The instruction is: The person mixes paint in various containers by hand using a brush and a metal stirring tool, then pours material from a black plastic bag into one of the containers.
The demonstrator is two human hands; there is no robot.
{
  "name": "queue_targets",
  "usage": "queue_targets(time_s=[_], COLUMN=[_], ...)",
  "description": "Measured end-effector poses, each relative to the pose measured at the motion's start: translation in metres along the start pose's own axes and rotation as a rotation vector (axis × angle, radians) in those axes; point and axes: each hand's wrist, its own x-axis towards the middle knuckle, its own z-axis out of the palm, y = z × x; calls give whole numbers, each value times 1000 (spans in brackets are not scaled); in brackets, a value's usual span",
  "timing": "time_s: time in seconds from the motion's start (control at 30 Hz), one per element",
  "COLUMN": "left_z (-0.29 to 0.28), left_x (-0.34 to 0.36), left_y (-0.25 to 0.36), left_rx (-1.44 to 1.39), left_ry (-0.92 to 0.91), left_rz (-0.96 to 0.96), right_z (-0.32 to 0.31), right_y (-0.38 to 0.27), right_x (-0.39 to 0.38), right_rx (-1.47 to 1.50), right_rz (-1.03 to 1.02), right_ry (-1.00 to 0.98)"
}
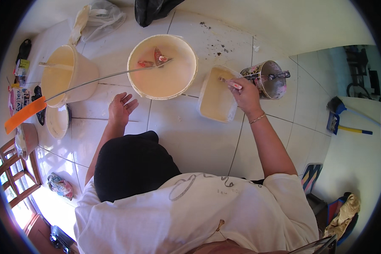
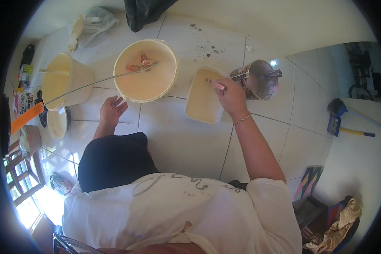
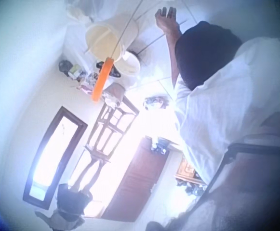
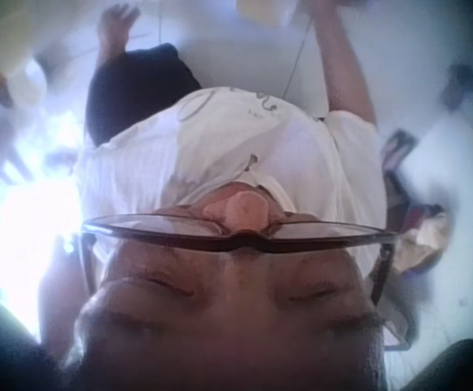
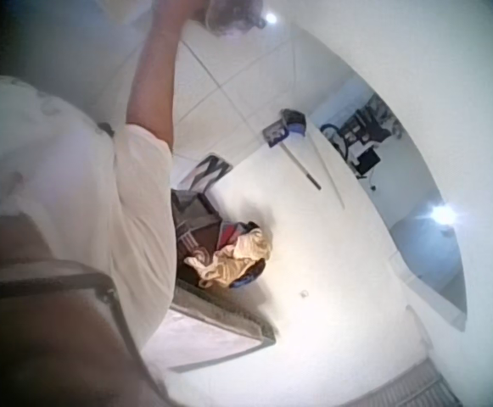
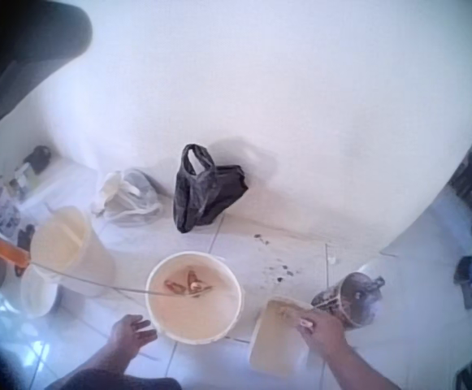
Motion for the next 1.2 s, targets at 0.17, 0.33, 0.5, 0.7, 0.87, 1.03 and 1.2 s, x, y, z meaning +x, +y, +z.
queue_targets(time_s=[0.17,0.33,0.5,0.7,0.87,1.03,1.2], left_z=[-1,-4,0,4,6,0,-3], left_x=[-3,-1,-6,-6,-7,-7,-5], left_y=[1,-1,0,-1,-3,-3,-4], left_rx=[13,-22,62,71,76,79,43], left_ry=[-2,-1,-8,-30,-32,-39,-31], left_rz=[-4,-9,-25,-47,-60,-48,-52], right_z=[15,6,-19,-6,-2,-11,-15], right_y=[-16,-26,-37,-22,-17,-4,15], right_x=[-24,-45,-55,-58,-28,-4,9], right_rx=[-69,-94,17,15,42,38,110], right_rz=[-62,-50,9,-22,51,63,113], right_ry=[-54,-121,-181,-236,-171,-59,49])
